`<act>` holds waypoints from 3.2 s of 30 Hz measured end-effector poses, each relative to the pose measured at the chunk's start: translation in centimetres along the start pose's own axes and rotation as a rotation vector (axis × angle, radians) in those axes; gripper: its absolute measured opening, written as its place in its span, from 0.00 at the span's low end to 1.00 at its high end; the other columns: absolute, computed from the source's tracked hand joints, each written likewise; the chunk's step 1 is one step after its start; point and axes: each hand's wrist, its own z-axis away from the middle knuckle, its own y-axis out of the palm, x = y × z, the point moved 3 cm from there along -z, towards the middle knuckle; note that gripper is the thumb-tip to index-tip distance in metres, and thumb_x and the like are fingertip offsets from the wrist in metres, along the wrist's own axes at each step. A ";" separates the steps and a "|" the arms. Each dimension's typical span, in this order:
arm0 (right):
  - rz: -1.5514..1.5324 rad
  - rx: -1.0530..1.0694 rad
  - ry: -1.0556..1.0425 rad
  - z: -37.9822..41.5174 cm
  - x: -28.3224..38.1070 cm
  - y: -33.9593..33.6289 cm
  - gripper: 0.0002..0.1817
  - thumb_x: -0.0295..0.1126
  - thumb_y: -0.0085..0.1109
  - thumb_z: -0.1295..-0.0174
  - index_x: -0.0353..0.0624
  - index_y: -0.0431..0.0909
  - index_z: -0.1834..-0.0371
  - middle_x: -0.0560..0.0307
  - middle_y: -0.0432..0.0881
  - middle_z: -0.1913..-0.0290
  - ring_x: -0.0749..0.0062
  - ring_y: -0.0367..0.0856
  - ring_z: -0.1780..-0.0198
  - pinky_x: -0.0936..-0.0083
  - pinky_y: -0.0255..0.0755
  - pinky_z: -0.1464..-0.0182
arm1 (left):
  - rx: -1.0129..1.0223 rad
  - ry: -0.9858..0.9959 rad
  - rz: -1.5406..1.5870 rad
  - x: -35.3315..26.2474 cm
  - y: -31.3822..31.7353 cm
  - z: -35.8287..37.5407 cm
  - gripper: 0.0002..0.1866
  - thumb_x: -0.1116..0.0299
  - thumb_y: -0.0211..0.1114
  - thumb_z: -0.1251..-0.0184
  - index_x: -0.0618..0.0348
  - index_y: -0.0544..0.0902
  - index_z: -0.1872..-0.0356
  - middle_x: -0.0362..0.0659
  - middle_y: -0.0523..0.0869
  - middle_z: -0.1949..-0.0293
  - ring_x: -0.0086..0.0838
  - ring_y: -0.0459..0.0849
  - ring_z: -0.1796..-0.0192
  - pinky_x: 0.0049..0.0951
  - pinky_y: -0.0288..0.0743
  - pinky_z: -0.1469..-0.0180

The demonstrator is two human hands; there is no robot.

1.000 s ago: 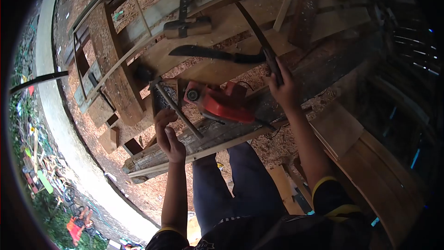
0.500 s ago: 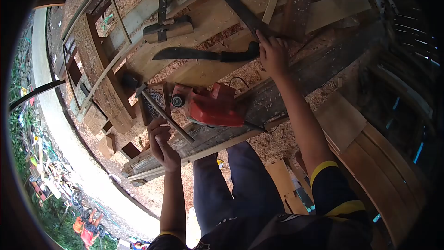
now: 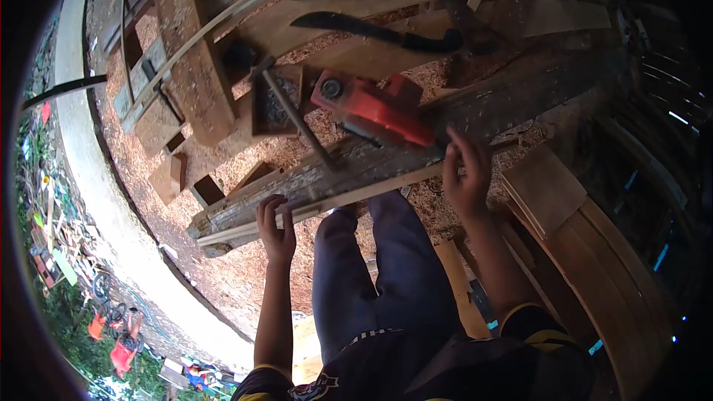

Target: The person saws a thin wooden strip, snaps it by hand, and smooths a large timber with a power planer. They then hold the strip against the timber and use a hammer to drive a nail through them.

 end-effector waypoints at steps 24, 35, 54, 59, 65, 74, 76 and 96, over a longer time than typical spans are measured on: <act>0.145 0.381 -0.404 13.9 8.1 15.7 0.15 0.35 0.75 0.38 0.51 0.84 0.50 0.58 0.81 0.52 0.56 0.81 0.45 0.54 0.73 0.38 | 0.147 0.477 -0.342 6.9 0.4 4.5 0.18 0.59 0.71 0.26 0.54 0.82 0.41 0.48 0.85 0.46 0.49 0.84 0.43 0.50 0.76 0.39; 0.120 0.818 -0.160 16.1 8.2 11.6 0.17 0.52 0.66 0.26 0.49 0.83 0.58 0.51 0.86 0.69 0.49 0.90 0.65 0.51 0.82 0.61 | 0.448 0.580 -0.339 2.6 -1.6 3.8 0.14 0.55 0.71 0.24 0.53 0.81 0.57 0.44 0.87 0.64 0.47 0.91 0.62 0.47 0.85 0.60; 0.220 0.736 -0.113 17.5 6.7 9.5 0.24 0.58 0.66 0.28 0.49 0.86 0.68 0.55 0.85 0.78 0.54 0.90 0.72 0.53 0.82 0.66 | 0.548 0.369 -0.395 0.1 0.1 6.0 0.16 0.49 0.69 0.21 0.51 0.84 0.59 0.47 0.92 0.71 0.47 0.92 0.70 0.48 0.83 0.71; 0.211 0.765 -0.113 17.5 6.2 9.3 0.26 0.60 0.65 0.29 0.49 0.86 0.70 0.55 0.85 0.78 0.54 0.90 0.72 0.53 0.82 0.65 | 0.541 0.375 -0.385 -0.2 0.1 6.5 0.16 0.50 0.70 0.22 0.51 0.84 0.60 0.47 0.91 0.72 0.47 0.92 0.71 0.48 0.83 0.71; 0.203 0.776 -0.170 17.3 6.6 8.8 0.26 0.60 0.67 0.31 0.49 0.87 0.72 0.56 0.84 0.79 0.55 0.89 0.74 0.55 0.81 0.66 | 0.559 0.407 -0.303 -0.8 -0.8 6.3 0.16 0.50 0.72 0.23 0.51 0.84 0.61 0.48 0.89 0.76 0.48 0.91 0.72 0.50 0.81 0.72; 0.118 0.751 -0.246 17.3 6.9 8.2 0.24 0.59 0.70 0.34 0.50 0.87 0.74 0.61 0.81 0.84 0.60 0.87 0.78 0.59 0.81 0.69 | 0.509 0.517 -0.262 -0.8 -1.5 6.8 0.17 0.49 0.72 0.25 0.51 0.81 0.64 0.46 0.84 0.81 0.46 0.87 0.78 0.47 0.79 0.76; 0.117 0.750 -0.250 17.3 7.0 8.2 0.24 0.59 0.70 0.34 0.50 0.87 0.74 0.61 0.81 0.84 0.60 0.87 0.78 0.60 0.81 0.69 | 0.514 0.505 -0.253 -1.0 -1.7 6.9 0.17 0.49 0.72 0.25 0.51 0.81 0.64 0.46 0.84 0.81 0.46 0.87 0.78 0.47 0.78 0.76; 0.317 0.767 -0.070 17.7 9.1 8.9 0.29 0.61 0.61 0.25 0.46 0.88 0.68 0.55 0.85 0.79 0.56 0.89 0.76 0.55 0.83 0.68 | 0.413 0.365 -0.319 -1.2 -1.4 7.6 0.16 0.50 0.72 0.23 0.51 0.83 0.63 0.46 0.89 0.76 0.45 0.90 0.76 0.45 0.80 0.76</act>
